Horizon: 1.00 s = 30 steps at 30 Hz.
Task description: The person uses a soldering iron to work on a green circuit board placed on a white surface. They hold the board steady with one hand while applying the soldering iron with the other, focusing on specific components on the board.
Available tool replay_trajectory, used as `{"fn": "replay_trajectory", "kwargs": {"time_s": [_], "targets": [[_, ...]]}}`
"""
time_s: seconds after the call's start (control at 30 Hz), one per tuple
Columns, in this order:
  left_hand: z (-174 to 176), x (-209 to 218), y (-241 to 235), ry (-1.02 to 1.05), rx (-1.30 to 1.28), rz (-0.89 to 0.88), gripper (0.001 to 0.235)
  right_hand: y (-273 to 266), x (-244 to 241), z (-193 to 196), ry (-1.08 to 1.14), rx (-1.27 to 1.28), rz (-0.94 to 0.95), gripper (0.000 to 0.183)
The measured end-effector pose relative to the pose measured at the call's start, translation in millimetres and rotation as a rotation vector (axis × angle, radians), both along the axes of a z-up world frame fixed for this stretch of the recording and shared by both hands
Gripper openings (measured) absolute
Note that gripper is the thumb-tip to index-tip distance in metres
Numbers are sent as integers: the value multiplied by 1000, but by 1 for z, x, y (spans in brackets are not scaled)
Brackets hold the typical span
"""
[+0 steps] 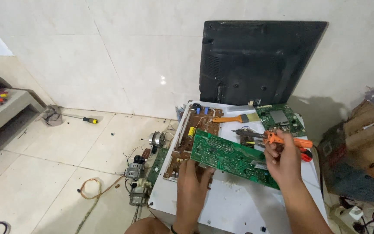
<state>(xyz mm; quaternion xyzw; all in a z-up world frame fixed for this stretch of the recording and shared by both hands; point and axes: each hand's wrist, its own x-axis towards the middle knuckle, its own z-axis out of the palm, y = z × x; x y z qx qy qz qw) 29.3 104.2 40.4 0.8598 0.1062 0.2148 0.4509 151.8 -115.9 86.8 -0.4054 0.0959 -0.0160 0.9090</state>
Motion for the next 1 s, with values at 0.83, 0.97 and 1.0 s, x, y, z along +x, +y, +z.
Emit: {"fn": "replay_trajectory", "kwargs": {"time_s": [0.83,0.97,1.0], "targets": [[-15,29,27,-285,643,-70,28,1,2,-5,40,-36,-11,12],[-20,30,27,-303,593,-12,37,5,-5,1,59,-84,-7,9],[-21,32,28,-294,579,24,43,7,-5,4,49,-98,-12,9]]}}
